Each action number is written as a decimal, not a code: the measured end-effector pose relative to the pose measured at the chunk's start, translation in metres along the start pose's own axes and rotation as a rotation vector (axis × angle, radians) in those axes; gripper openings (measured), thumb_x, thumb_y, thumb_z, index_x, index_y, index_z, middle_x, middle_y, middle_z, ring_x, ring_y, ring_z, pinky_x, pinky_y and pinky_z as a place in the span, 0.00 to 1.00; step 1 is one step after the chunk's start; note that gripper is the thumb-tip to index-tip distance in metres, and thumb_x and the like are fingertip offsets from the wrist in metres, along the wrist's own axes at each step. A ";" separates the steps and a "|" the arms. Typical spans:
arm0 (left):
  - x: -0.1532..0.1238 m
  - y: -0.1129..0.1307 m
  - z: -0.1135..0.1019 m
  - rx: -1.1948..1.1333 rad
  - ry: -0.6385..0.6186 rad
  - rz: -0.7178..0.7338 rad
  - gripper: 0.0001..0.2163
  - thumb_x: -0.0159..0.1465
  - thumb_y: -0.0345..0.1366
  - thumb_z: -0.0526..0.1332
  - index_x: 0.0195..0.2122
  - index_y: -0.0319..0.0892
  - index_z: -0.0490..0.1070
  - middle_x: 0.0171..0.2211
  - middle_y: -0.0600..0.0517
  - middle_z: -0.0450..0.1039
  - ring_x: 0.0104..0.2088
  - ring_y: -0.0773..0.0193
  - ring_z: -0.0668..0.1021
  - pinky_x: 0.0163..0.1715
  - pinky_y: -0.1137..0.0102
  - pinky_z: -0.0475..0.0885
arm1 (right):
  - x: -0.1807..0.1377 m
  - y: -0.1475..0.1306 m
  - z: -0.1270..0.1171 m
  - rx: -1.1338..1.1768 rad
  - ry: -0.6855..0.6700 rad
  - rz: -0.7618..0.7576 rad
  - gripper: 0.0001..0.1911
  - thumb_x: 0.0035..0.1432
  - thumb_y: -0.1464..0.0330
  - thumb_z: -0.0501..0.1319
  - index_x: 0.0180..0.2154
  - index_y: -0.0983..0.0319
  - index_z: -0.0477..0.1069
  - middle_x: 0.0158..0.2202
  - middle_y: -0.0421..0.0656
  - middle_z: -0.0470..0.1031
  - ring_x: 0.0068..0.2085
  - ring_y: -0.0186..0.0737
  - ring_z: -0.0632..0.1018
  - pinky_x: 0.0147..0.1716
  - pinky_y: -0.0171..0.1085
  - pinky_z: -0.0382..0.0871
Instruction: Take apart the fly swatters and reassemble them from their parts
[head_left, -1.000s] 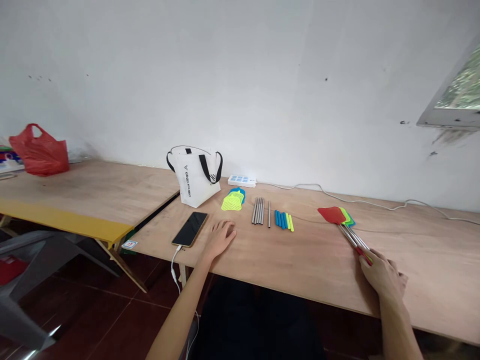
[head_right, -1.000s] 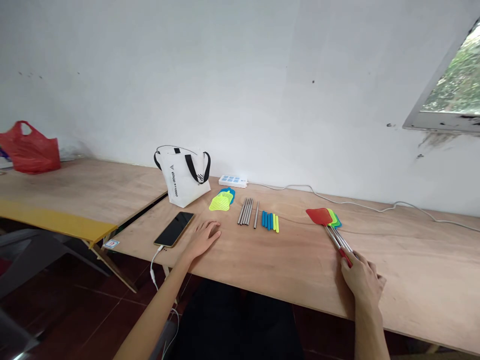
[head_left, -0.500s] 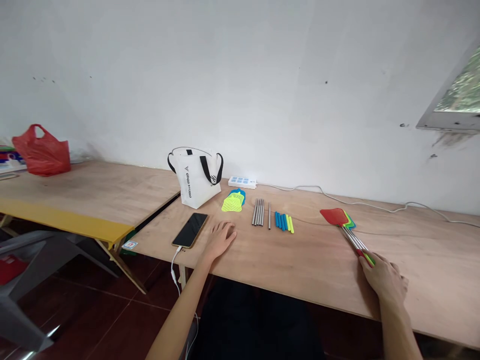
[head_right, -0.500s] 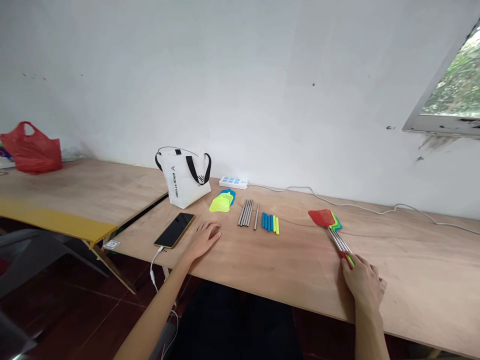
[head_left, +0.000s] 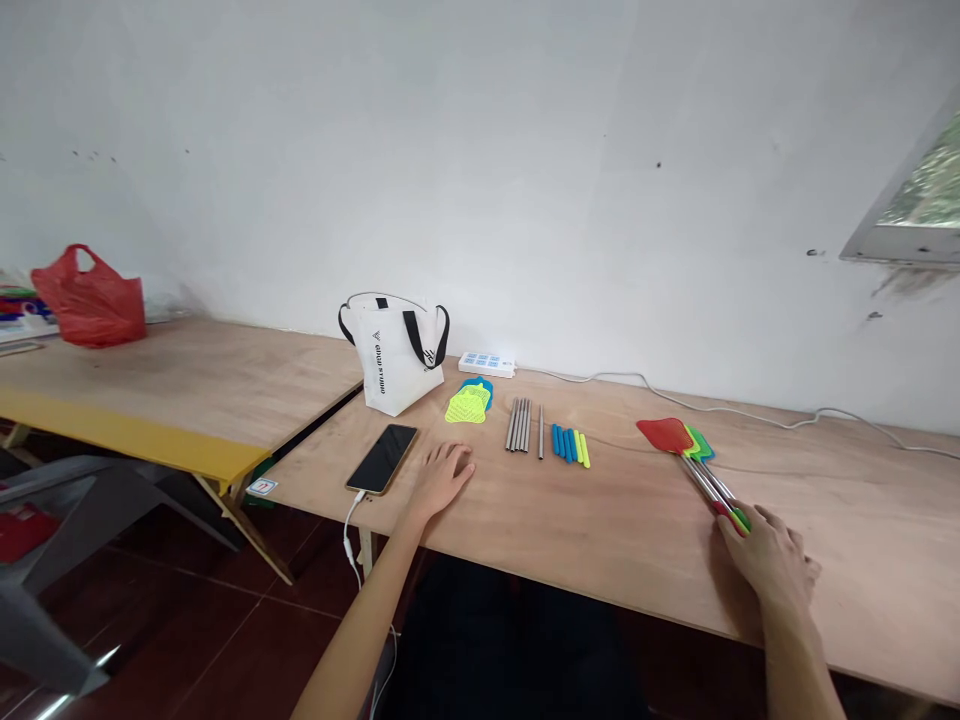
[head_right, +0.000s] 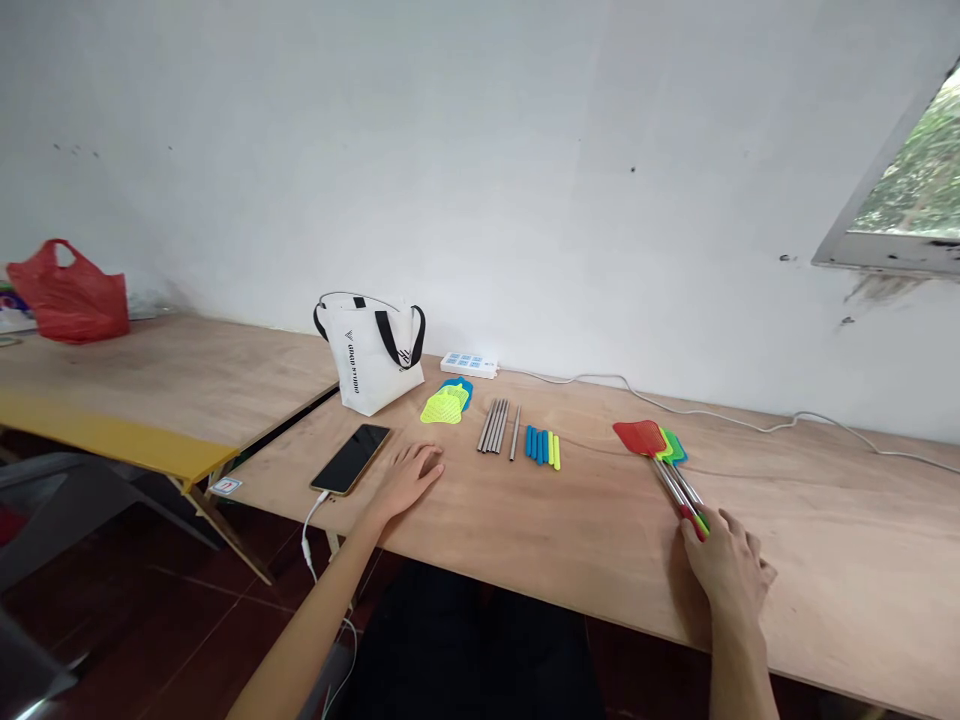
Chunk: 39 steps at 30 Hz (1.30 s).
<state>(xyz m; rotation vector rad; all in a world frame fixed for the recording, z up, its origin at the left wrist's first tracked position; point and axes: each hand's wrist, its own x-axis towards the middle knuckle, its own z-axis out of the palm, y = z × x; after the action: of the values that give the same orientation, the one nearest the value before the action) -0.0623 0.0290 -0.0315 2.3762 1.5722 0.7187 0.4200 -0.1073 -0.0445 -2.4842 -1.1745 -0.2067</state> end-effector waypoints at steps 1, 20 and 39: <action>0.000 0.000 0.000 0.005 -0.001 0.000 0.13 0.71 0.42 0.54 0.54 0.46 0.68 0.59 0.46 0.69 0.60 0.52 0.70 0.61 0.56 0.63 | 0.000 -0.005 -0.002 0.009 0.021 -0.010 0.31 0.66 0.52 0.45 0.61 0.56 0.69 0.65 0.52 0.66 0.63 0.65 0.68 0.55 0.65 0.65; -0.004 -0.004 0.006 0.019 0.032 0.024 0.14 0.72 0.43 0.52 0.56 0.48 0.68 0.60 0.47 0.68 0.60 0.52 0.71 0.61 0.56 0.64 | -0.031 -0.157 0.048 0.245 -0.313 -0.661 0.32 0.69 0.58 0.46 0.71 0.61 0.52 0.71 0.49 0.58 0.70 0.48 0.60 0.67 0.51 0.58; 0.121 -0.011 0.033 0.111 0.124 -0.481 0.50 0.55 0.65 0.64 0.68 0.34 0.49 0.68 0.24 0.51 0.68 0.27 0.55 0.63 0.43 0.53 | -0.123 -0.121 0.031 0.312 -0.086 -0.714 0.26 0.72 0.59 0.44 0.65 0.58 0.64 0.68 0.46 0.64 0.66 0.48 0.69 0.63 0.48 0.68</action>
<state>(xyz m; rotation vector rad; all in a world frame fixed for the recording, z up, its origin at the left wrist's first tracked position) -0.0165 0.1465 -0.0300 1.9226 2.1734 0.6922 0.2472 -0.1121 -0.0753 -1.7422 -1.9250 -0.0915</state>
